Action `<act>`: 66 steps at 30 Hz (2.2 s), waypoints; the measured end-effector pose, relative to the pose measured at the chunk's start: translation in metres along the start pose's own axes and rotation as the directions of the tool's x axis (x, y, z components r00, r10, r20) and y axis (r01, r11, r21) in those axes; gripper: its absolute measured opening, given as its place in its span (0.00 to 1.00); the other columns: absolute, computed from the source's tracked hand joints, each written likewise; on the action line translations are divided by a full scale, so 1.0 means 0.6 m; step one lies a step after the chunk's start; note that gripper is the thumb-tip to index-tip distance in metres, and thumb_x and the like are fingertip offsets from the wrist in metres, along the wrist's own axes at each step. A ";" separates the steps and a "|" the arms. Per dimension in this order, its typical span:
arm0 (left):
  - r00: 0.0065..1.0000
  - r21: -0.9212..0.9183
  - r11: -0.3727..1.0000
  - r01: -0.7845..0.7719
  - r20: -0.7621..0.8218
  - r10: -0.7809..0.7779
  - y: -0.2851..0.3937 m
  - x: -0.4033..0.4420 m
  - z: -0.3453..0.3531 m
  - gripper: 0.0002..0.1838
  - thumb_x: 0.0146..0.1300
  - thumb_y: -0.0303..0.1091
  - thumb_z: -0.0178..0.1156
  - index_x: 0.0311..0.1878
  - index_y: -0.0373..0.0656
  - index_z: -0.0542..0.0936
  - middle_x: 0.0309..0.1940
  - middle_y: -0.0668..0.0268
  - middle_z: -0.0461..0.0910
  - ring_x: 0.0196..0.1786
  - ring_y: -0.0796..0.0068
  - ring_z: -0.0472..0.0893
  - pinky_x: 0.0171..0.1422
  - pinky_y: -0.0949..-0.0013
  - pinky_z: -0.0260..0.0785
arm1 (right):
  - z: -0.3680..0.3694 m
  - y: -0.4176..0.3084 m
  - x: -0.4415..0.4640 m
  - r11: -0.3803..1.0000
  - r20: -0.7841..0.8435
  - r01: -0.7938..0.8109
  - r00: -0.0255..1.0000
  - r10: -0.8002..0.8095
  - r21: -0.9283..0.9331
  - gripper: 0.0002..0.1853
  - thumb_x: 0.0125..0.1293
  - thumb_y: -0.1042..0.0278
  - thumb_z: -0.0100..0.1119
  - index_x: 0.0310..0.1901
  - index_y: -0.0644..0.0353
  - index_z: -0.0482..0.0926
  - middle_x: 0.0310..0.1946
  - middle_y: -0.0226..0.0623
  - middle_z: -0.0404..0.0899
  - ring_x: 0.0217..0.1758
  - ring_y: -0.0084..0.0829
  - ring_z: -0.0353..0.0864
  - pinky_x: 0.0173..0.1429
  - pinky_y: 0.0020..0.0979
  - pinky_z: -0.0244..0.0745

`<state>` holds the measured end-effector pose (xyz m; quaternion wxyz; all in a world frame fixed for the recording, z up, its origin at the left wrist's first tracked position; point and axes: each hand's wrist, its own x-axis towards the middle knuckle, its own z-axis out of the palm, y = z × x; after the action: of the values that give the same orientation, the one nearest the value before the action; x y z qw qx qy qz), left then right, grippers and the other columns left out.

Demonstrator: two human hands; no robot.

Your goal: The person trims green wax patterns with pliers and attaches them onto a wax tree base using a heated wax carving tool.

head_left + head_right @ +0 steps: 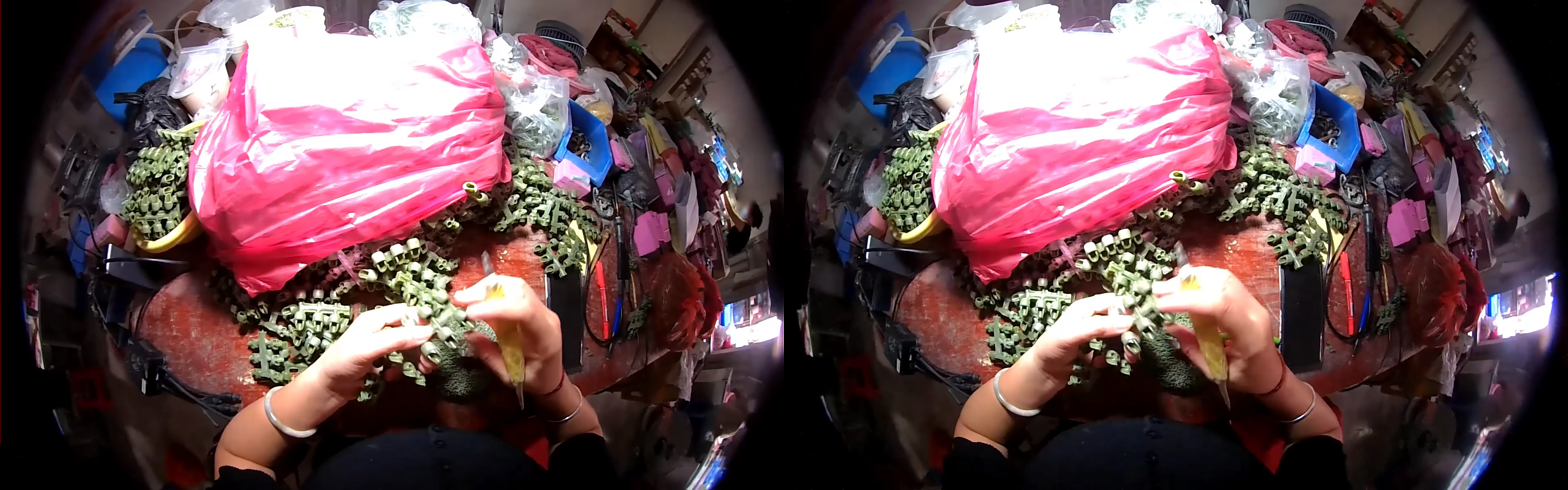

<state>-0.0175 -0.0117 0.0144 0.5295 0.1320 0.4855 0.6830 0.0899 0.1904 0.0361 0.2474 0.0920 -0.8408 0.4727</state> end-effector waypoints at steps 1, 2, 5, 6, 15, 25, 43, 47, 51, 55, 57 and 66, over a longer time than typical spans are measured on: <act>0.998 0.000 0.998 0.066 -0.007 -0.066 0.019 -0.008 0.004 0.11 0.68 0.42 0.62 0.44 0.46 0.80 0.33 0.70 0.84 0.36 0.85 0.80 0.28 0.80 0.60 | -0.003 0.005 0.000 1.000 -0.047 -0.001 0.999 0.001 0.000 0.18 0.61 0.76 0.69 0.53 0.61 0.81 0.46 0.43 0.84 0.50 0.39 0.84 0.55 0.35 0.79; 0.993 0.024 0.996 0.089 -0.075 -0.087 0.019 -0.007 0.006 0.09 0.68 0.40 0.62 0.44 0.45 0.80 0.32 0.70 0.84 0.36 0.84 0.80 0.27 0.80 0.60 | -0.008 0.006 -0.004 0.998 -0.054 -0.055 0.997 0.057 0.034 0.19 0.66 0.69 0.68 0.57 0.64 0.79 0.44 0.45 0.83 0.48 0.38 0.85 0.54 0.32 0.79; 0.998 -0.016 1.000 0.012 -0.055 -0.013 0.012 -0.006 0.004 0.09 0.69 0.38 0.61 0.44 0.44 0.79 0.33 0.70 0.83 0.36 0.84 0.81 0.30 0.79 0.64 | -0.013 -0.008 -0.009 0.986 -0.028 -0.050 0.998 0.055 0.158 0.27 0.74 0.49 0.57 0.58 0.68 0.80 0.41 0.43 0.83 0.40 0.33 0.82 0.45 0.30 0.77; 0.998 0.003 1.000 -0.010 -0.066 0.010 0.005 -0.004 -0.002 0.09 0.70 0.37 0.61 0.44 0.43 0.79 0.34 0.70 0.83 0.36 0.83 0.81 0.33 0.79 0.66 | -0.020 -0.006 -0.014 0.985 0.026 -0.024 0.999 0.020 0.171 0.30 0.75 0.43 0.52 0.56 0.69 0.81 0.39 0.41 0.83 0.37 0.31 0.81 0.42 0.30 0.75; 0.969 0.067 0.982 -0.179 -0.160 0.188 -0.008 0.000 0.008 0.05 0.70 0.31 0.62 0.40 0.43 0.76 0.30 0.73 0.79 0.33 0.84 0.80 0.35 0.80 0.69 | -0.009 -0.022 -0.021 0.922 0.136 -0.232 0.971 0.199 0.309 0.10 0.68 0.66 0.66 0.43 0.66 0.84 0.34 0.40 0.85 0.33 0.31 0.84 0.39 0.29 0.77; 0.783 0.782 0.484 -0.393 0.008 0.622 -0.031 0.002 0.019 0.07 0.63 0.24 0.65 0.43 0.38 0.79 0.31 0.64 0.81 0.30 0.82 0.77 0.36 0.75 0.68 | 0.015 -0.019 -0.020 0.945 0.215 0.061 0.967 -0.136 0.322 0.15 0.58 0.69 0.76 0.45 0.63 0.84 0.28 0.34 0.79 0.29 0.32 0.80 0.33 0.31 0.75; 0.734 0.810 0.413 -0.417 0.032 0.678 -0.032 0.003 0.022 0.06 0.62 0.22 0.65 0.41 0.36 0.79 0.29 0.65 0.80 0.29 0.79 0.78 0.33 0.73 0.68 | 0.015 -0.025 -0.015 0.966 0.252 0.228 0.934 -0.253 0.122 0.18 0.57 0.69 0.76 0.46 0.66 0.82 0.29 0.34 0.77 0.29 0.34 0.79 0.32 0.31 0.75; 0.895 0.432 0.843 -0.322 -0.151 0.419 -0.027 0.002 0.018 0.05 0.69 0.26 0.62 0.43 0.38 0.77 0.33 0.68 0.82 0.33 0.82 0.82 0.39 0.75 0.76 | 0.004 -0.020 -0.021 0.960 0.103 0.184 0.973 -0.209 0.211 0.15 0.62 0.68 0.72 0.47 0.66 0.83 0.31 0.35 0.80 0.30 0.32 0.80 0.33 0.30 0.76; 0.957 0.027 0.978 -0.208 -0.203 0.209 -0.004 0.000 0.013 0.05 0.72 0.30 0.60 0.44 0.39 0.77 0.33 0.66 0.83 0.33 0.80 0.83 0.40 0.74 0.77 | -0.002 -0.021 -0.020 0.987 -0.003 0.124 0.992 -0.124 0.101 0.14 0.61 0.72 0.72 0.47 0.65 0.84 0.33 0.37 0.81 0.31 0.31 0.80 0.35 0.31 0.77; 0.948 0.003 0.974 -0.227 -0.229 0.222 -0.010 -0.001 0.010 0.06 0.72 0.32 0.60 0.43 0.39 0.78 0.32 0.66 0.82 0.32 0.79 0.82 0.40 0.74 0.75 | 0.020 -0.022 -0.018 0.956 0.076 0.285 0.957 -0.280 -0.070 0.18 0.55 0.76 0.74 0.49 0.65 0.83 0.35 0.36 0.81 0.33 0.34 0.82 0.36 0.33 0.78; 0.952 -0.016 0.975 -0.220 -0.221 0.211 -0.007 -0.001 0.009 0.06 0.72 0.32 0.60 0.43 0.39 0.78 0.31 0.66 0.82 0.32 0.78 0.82 0.41 0.74 0.75 | 0.027 -0.026 -0.021 0.957 0.111 0.289 0.952 -0.284 -0.034 0.19 0.55 0.77 0.74 0.50 0.66 0.82 0.38 0.37 0.83 0.36 0.35 0.83 0.37 0.33 0.79; 0.969 0.017 1.000 0.011 -0.246 -0.007 0.014 -0.010 0.007 0.15 0.70 0.48 0.60 0.41 0.45 0.78 0.32 0.65 0.84 0.35 0.81 0.81 0.35 0.76 0.66 | 0.034 -0.017 -0.020 0.892 0.212 0.442 0.885 -0.415 -0.095 0.17 0.58 0.72 0.71 0.49 0.64 0.83 0.40 0.35 0.84 0.37 0.32 0.83 0.39 0.30 0.79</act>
<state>-0.0171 -0.0143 0.0255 0.4672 0.0492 0.5543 0.6871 0.0974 0.1668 0.0290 0.2721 0.3019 -0.8500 0.3351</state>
